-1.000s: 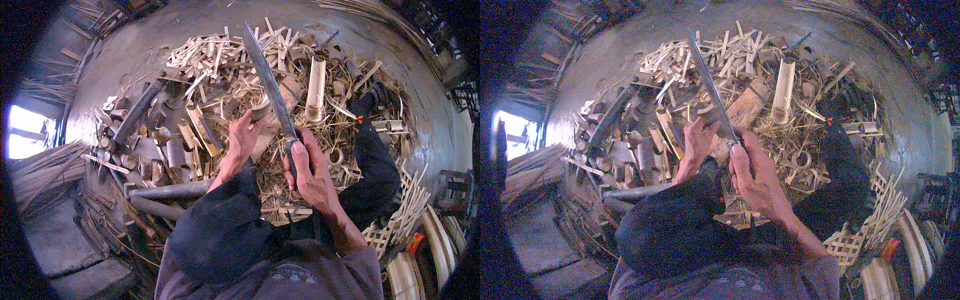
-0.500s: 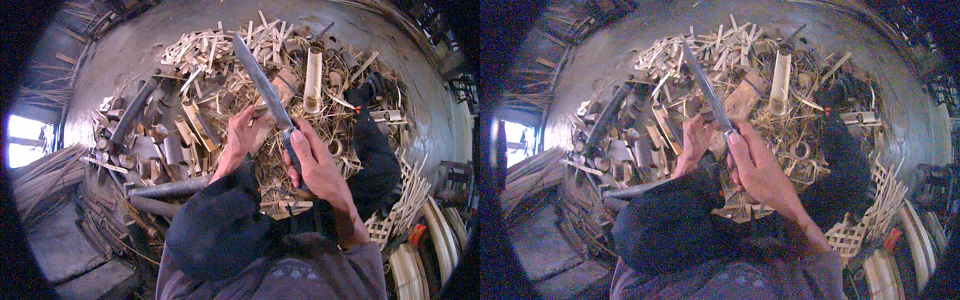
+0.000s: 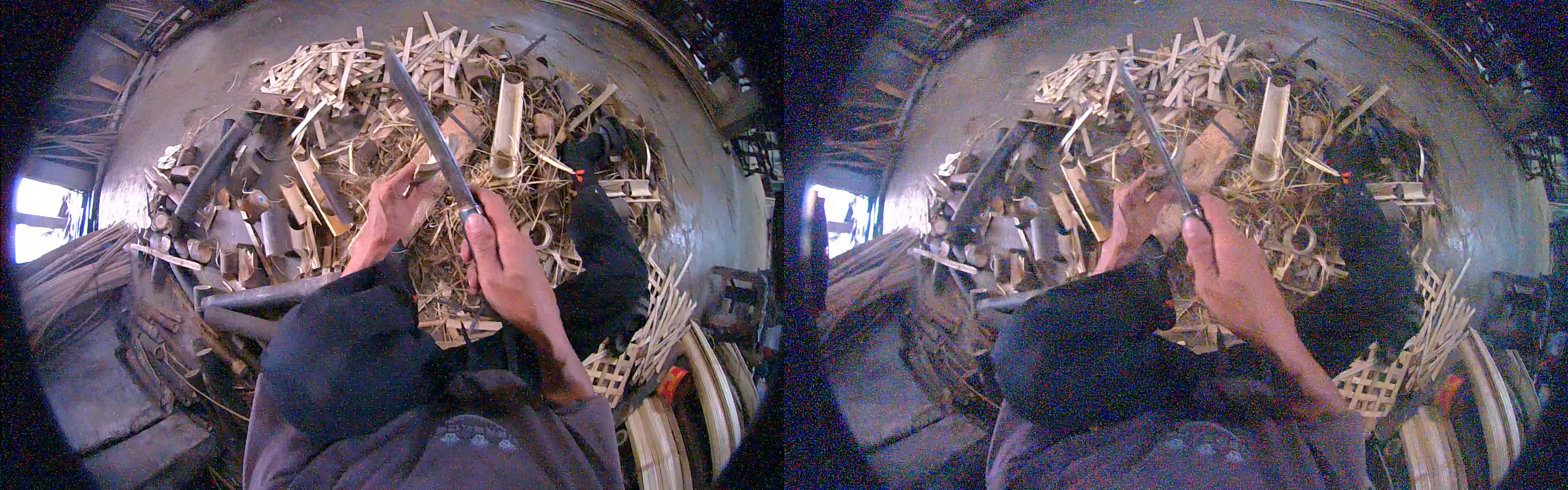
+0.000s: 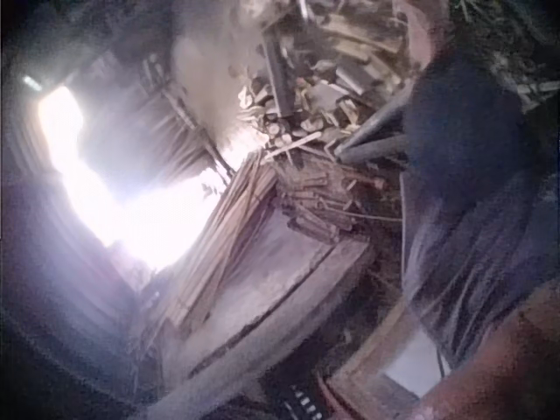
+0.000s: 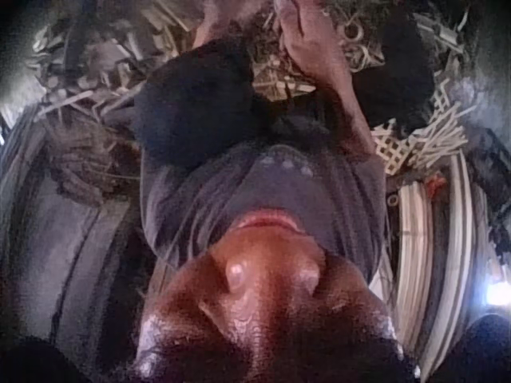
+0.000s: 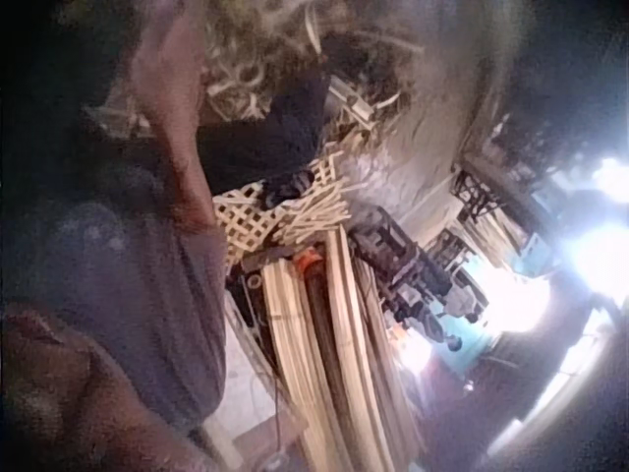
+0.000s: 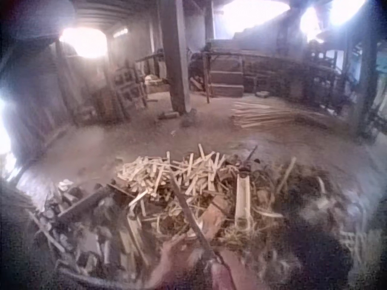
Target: The person sits on the floor and uses a knife to shave thin strips from a piece of wood. They repeatedly hold the wood and pull the knife along its surface to create shavings, which accumulate on the floor.
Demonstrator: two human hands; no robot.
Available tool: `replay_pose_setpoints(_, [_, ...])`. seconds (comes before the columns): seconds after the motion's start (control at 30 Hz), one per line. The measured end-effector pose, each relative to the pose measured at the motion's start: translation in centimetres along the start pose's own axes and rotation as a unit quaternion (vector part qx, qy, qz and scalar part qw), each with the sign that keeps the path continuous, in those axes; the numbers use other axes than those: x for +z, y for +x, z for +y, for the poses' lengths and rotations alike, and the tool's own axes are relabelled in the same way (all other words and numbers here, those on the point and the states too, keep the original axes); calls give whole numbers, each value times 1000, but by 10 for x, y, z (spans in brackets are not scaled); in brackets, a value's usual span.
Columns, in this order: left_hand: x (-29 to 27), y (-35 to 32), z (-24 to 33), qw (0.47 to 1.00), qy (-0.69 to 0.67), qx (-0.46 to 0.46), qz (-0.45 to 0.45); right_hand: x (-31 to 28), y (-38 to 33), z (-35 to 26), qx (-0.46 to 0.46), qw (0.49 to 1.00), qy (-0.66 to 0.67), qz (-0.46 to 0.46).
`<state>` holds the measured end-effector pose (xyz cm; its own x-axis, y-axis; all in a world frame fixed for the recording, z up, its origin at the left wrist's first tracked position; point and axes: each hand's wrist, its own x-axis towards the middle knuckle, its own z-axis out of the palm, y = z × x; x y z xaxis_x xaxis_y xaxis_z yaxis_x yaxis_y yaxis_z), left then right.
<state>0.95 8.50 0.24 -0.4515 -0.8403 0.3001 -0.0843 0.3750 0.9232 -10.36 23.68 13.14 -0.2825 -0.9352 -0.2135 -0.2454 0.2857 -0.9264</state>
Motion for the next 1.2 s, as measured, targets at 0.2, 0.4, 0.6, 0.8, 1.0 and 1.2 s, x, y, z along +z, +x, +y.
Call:
replay_pose_setpoints(0.2, [10,8,-1,992,115,21,-39,15,13,27,-117,975,-132,134])
replay_pose_setpoints(0.4, [8,12,-17,989,144,24,-17,12,26,22,-101,970,-177,134])
replay_pose_setpoints(0.6, [-24,30,42,988,101,-49,-103,-4,14,-29,-124,977,-132,117])
replay_pose_setpoints(0.8, [-83,76,143,945,316,-84,1,-16,43,8,-32,984,-168,45])
replay_pose_setpoints(1.0, [-58,187,149,802,420,424,-13,-9,41,3,-93,983,-145,59])
replay_pose_setpoints(1.2, [-84,217,167,889,346,296,-49,-62,32,-87,-205,963,-155,82])
